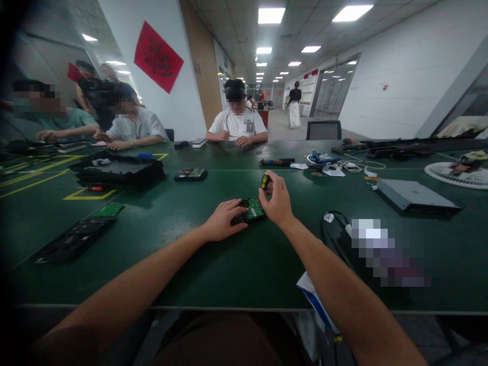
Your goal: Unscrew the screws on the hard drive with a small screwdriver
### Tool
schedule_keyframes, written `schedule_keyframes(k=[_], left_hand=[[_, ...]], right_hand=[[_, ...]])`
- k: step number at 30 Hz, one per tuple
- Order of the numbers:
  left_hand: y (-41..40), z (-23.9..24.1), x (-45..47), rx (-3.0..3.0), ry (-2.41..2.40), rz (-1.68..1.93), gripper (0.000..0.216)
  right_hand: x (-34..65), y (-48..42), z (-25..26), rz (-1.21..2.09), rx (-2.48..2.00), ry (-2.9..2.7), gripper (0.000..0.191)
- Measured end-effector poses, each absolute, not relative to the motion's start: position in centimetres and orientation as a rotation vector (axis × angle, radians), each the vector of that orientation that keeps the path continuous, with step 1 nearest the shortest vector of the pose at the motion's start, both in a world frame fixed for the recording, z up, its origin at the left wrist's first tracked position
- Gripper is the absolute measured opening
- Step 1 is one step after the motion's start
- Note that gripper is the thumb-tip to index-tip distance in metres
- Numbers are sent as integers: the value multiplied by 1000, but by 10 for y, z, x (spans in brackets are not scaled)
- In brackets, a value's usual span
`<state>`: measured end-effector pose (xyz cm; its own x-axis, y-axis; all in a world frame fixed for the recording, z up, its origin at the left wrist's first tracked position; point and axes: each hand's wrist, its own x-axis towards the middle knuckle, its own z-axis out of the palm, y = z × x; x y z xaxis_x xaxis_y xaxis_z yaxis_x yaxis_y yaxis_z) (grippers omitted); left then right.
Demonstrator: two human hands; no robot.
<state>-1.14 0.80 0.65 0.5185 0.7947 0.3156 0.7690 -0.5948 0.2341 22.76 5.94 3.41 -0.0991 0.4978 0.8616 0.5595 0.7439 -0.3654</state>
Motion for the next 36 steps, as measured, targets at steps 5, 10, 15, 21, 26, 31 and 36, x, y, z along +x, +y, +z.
schedule_keyframes(k=[5,10,15,21,26,31,36], left_hand=[[8,6,-11,2673,1391,604,58],[8,6,-11,2684,1388,607,58],[8,6,-12,2676,1387,600,58],[8,6,-12,2663,1385,598,59],[8,6,-11,2661,1381,612,58],[8,6,-11,2646,1379,615,58],[8,7,-11,2658,1391,602,59]], right_hand=[[229,61,34,-40,-828,-1737,61],[228,61,34,-38,-821,-1745,62],[227,61,34,-37,-847,-1726,64],[229,60,33,-68,-858,-1746,64],[230,62,32,-42,-868,-1768,62],[230,59,35,-54,-859,-1764,60],[228,53,40,-87,-830,-1810,58]])
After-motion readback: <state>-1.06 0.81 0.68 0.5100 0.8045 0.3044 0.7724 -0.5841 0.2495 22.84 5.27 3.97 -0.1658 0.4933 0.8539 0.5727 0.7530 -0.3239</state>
